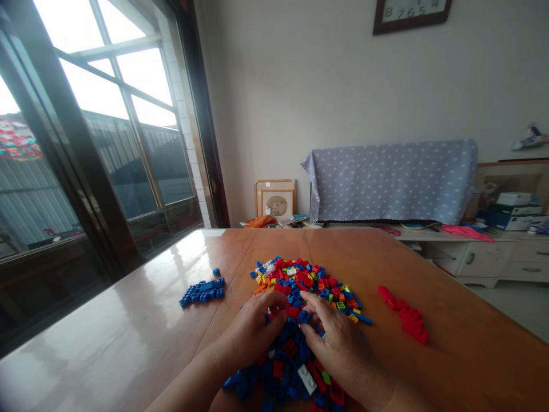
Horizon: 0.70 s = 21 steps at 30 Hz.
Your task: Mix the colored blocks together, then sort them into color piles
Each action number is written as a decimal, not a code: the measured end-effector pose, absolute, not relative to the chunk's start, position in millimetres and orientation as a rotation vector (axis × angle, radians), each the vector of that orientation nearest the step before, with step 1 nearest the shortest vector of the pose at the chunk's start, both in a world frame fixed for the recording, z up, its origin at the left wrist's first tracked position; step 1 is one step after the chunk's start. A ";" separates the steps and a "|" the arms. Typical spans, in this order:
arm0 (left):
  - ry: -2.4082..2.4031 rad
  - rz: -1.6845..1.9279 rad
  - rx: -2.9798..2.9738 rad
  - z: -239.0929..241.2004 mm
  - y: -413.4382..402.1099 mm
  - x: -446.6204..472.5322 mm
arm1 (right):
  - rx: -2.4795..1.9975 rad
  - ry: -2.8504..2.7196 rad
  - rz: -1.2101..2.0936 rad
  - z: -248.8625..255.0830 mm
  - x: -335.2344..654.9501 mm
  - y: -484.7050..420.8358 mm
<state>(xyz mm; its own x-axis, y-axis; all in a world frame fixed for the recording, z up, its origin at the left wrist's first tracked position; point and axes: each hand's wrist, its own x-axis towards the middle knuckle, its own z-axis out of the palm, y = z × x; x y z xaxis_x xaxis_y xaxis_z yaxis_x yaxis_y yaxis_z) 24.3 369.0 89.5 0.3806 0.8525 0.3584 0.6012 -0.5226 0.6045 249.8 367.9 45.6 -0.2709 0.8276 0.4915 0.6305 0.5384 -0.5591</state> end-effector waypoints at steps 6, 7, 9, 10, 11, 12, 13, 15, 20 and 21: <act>1.204 0.897 2.192 88.4 358.7 43.4 | -1.082 -2.047 0.247 47.6 244.6 360.7; 1.195 0.914 2.154 85.8 359.4 44.9 | -1.068 -2.052 0.241 47.6 244.5 360.2; 1.167 0.942 2.090 80.8 362.6 45.6 | -1.042 -2.056 0.261 47.6 244.9 360.2; 1.167 0.961 2.067 78.9 365.0 44.4 | -1.031 -2.057 0.282 47.5 245.5 360.6; 1.181 0.986 2.051 77.7 368.0 42.0 | -1.025 -2.056 0.300 47.3 246.4 361.4; 1.214 1.017 2.043 77.2 371.5 38.2 | -1.025 -2.051 0.310 47.0 247.5 362.5; 1.265 1.047 2.046 77.4 375.6 32.9 | -1.028 -2.045 0.311 46.6 248.7 363.8; 1.422 1.084 2.066 79.1 385.2 17.6 | -1.039 -2.029 0.296 45.6 251.6 366.9; 2.068 0.869 2.023 78.3 411.5 -32.9 | -1.086 -2.028 0.304 42.5 259.0 374.5; 2.171 0.778 2.002 76.2 415.7 -40.9 | -1.094 -2.035 0.318 41.9 260.5 375.8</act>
<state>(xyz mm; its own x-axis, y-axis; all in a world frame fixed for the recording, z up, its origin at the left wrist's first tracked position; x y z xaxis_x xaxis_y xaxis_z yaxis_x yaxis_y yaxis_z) -40.9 415.7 76.2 -0.1384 0.9526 0.2708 0.9080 0.0128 0.4188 260.5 375.8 41.9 -0.3182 0.7904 0.5234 0.5932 0.5967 -0.5405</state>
